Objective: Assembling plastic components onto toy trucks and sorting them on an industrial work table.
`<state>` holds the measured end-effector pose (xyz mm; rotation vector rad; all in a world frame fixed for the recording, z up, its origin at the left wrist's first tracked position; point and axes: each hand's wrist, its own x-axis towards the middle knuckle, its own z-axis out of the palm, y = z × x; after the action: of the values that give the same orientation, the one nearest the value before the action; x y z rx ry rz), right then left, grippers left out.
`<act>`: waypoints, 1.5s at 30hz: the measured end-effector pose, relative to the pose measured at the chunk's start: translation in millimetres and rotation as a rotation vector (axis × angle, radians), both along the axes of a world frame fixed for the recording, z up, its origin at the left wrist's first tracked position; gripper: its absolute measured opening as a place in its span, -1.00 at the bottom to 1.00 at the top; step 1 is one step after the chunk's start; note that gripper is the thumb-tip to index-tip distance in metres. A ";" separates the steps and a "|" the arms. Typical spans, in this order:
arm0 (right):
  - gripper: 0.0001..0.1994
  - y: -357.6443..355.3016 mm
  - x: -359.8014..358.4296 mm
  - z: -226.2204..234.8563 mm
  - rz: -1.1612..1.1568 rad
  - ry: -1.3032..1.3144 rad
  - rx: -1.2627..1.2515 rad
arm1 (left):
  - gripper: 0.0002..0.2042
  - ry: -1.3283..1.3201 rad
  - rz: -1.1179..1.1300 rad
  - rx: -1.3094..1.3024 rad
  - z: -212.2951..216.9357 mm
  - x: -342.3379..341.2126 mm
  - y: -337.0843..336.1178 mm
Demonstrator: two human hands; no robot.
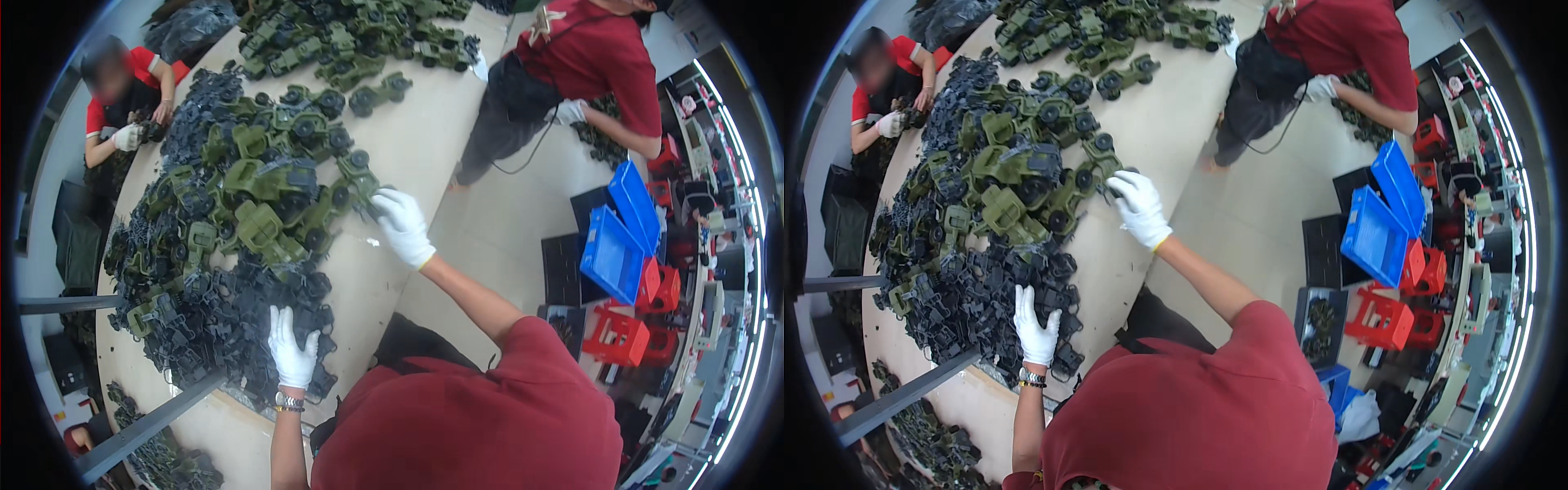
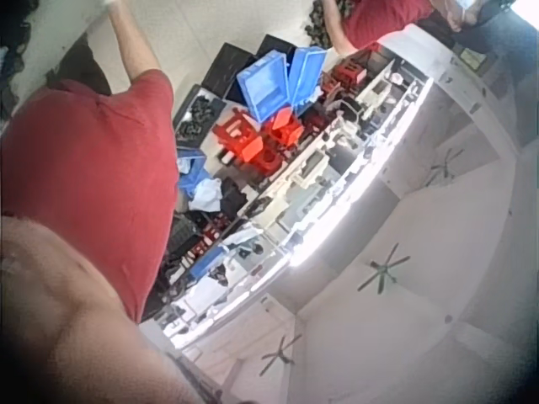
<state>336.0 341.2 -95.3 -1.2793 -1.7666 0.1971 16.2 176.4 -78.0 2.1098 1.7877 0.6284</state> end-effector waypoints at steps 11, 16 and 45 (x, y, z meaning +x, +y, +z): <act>-0.64 -235.7 74.8 -122.6 -0.427 -0.188 -0.819 | -0.31 0.228 -0.636 -0.117 -33.0 -18.7 -84.9; -0.61 -398.1 74.1 -160.5 -0.322 -0.495 -1.526 | -0.23 0.243 -0.698 -0.150 -61.8 -21.0 -108.1; -0.67 -653.2 200.1 -332.5 -0.662 -0.179 -1.984 | -0.52 0.652 -0.694 -0.093 -116.4 1.6 -89.9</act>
<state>536.1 -312.0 -427.8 -3.0940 -0.6789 1.7169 17.8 86.4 -194.4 2.8173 1.1154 -0.3514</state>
